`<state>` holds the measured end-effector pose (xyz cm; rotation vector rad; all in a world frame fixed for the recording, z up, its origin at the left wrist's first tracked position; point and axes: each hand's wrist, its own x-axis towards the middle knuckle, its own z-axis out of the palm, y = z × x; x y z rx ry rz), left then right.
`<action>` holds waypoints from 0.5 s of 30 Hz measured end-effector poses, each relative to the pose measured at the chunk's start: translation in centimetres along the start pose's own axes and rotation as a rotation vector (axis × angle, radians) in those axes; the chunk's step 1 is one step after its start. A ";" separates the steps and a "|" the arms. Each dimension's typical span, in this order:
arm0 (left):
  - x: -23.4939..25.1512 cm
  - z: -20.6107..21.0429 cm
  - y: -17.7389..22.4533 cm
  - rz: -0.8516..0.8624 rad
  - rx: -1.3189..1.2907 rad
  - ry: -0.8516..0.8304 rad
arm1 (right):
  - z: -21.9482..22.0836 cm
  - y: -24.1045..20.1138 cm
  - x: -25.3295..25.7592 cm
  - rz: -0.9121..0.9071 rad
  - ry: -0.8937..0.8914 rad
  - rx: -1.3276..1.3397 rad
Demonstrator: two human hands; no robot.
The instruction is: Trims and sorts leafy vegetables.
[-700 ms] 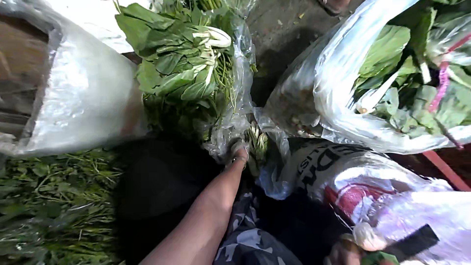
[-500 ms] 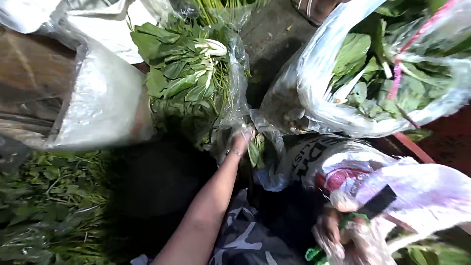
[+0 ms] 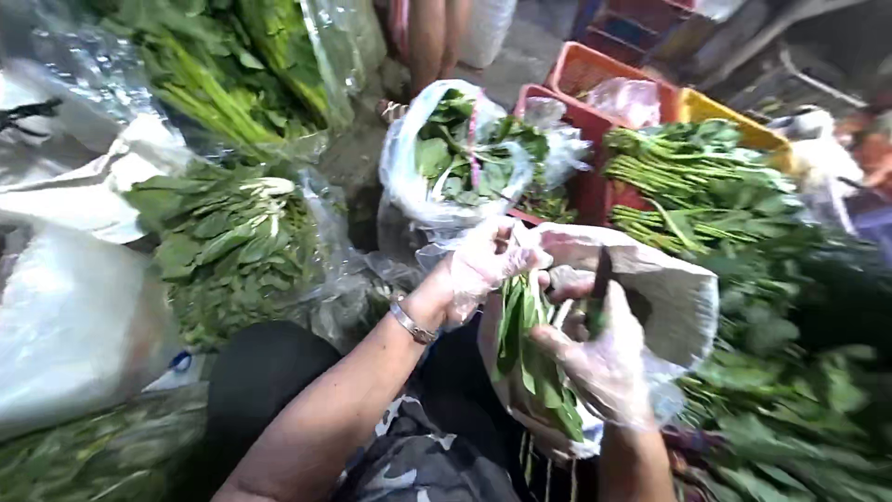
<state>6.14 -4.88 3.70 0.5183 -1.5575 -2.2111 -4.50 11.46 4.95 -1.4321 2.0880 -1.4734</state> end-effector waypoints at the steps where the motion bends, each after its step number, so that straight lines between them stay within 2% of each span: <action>1: 0.4 1.3 -0.5 -0.023 0.011 -0.060 | -0.2 0.6 -0.4 0.067 0.025 0.030; 5: 1.4 3.7 -1.6 -0.150 0.050 -0.256 | -3.0 2.6 -1.9 0.300 0.085 0.193; 9: 2.2 3.8 -2.6 -0.314 0.114 -0.377 | -6.0 3.7 -2.7 0.457 -0.070 0.264; 15: 2.8 3.8 -3.8 -0.347 0.022 -0.403 | -6.8 4.9 -2.6 0.585 -0.108 0.418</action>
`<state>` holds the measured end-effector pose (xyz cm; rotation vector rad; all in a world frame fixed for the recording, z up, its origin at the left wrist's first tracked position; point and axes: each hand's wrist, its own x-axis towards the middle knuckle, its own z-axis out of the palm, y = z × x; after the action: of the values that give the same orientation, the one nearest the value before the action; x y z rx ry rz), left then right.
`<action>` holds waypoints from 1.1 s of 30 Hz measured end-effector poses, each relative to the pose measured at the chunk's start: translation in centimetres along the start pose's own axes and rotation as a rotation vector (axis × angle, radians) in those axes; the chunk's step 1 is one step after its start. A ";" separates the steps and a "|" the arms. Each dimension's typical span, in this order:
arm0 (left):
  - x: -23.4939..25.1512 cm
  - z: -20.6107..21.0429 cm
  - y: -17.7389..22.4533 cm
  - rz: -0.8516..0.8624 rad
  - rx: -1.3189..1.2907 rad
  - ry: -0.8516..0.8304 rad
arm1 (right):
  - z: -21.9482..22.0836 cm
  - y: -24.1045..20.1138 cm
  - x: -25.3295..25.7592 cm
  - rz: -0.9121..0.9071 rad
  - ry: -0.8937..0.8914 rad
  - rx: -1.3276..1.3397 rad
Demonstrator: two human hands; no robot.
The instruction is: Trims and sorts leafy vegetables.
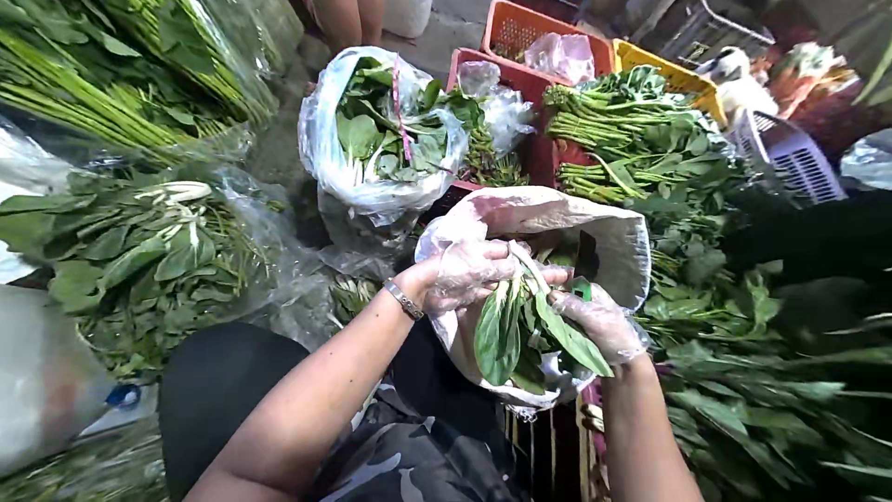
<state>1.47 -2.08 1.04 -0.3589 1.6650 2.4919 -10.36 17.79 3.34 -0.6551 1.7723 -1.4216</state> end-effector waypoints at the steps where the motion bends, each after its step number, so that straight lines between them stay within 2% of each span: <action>1: 0.0 0.1 0.0 0.007 -0.006 0.013 | 0.2 0.1 0.1 -0.025 0.013 -0.045; 7: 0.2 0.5 0.2 -0.005 0.030 0.064 | 1.0 1.0 1.1 -0.332 0.131 -0.419; 12: 0.7 0.3 -0.6 0.016 0.049 0.062 | 1.3 1.1 1.9 -0.373 0.163 -0.524; 17: 1.2 -0.1 -1.3 0.130 0.295 0.114 | 0.4 0.1 1.6 -0.278 0.176 -0.471; 22: 1.5 0.5 -1.6 0.177 0.345 0.183 | 1.0 -0.5 1.2 -0.171 0.193 -0.343; 24: 1.8 0.4 -1.9 0.193 0.341 0.155 | 0.8 -0.6 1.3 -0.112 0.141 -0.254; 26: 1.8 0.3 -2.1 0.214 0.293 0.095 | -0.1 -0.1 1.5 -0.078 0.014 -0.131; 29: 1.3 0.9 -1.2 0.142 0.254 0.093 | -1.0 0.9 2.0 0.017 -0.097 0.075; 33: 1.2 0.9 -0.9 0.069 0.225 0.119 | -0.6 0.8 1.9 0.088 -0.081 0.118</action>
<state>0.42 -1.00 0.28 -0.4380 2.0116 2.3369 -11.93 16.87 2.16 -0.5578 1.6213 -1.4079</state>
